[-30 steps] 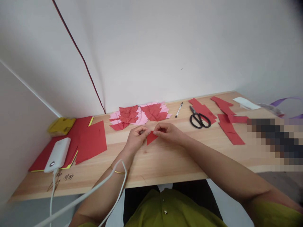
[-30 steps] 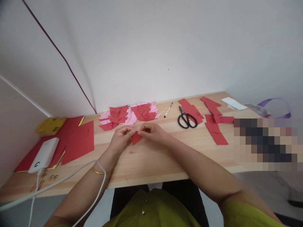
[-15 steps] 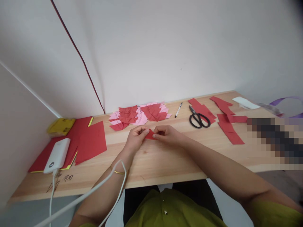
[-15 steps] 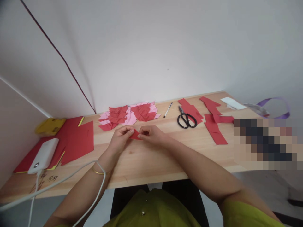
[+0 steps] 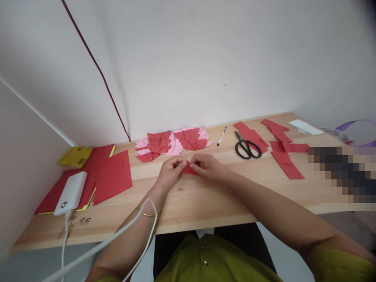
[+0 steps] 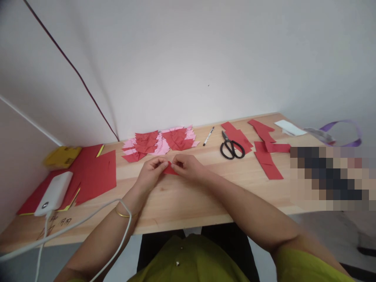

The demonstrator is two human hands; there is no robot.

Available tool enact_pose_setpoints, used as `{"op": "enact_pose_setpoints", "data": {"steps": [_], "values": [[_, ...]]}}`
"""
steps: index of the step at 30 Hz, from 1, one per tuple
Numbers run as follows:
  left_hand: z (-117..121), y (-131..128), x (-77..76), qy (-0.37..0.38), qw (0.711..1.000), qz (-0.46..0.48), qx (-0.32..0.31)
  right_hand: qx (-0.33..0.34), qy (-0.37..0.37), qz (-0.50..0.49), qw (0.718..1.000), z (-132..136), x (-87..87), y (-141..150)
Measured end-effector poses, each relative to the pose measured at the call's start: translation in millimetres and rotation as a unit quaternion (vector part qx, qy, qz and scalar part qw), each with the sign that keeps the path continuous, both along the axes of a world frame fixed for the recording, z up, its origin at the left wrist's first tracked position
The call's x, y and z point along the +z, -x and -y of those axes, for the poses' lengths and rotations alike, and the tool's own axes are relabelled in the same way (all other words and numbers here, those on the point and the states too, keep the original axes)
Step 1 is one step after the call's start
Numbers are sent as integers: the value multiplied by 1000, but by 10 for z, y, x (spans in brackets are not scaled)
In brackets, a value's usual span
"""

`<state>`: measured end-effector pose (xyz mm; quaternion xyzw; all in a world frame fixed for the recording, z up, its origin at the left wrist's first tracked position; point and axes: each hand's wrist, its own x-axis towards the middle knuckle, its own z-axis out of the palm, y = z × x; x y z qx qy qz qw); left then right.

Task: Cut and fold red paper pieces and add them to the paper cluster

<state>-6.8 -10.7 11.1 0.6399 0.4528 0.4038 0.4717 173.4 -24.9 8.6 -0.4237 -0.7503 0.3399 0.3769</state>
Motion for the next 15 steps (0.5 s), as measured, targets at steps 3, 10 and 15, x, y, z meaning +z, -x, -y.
{"op": "enact_pose_setpoints", "data": {"steps": [3, 10, 15], "values": [[-28, 19, -20, 4, 997, 59, 44, 19, 1, 9, 1000, -2, 17, -14], [-39, 43, 35, -15, 997, 54, 53, -1, 3, 22, 1000, -10, 25, -36], [6, 18, 89, -45, 999, -24, 5, 12, 6, 26, 1000, -3, 13, -32]]}}
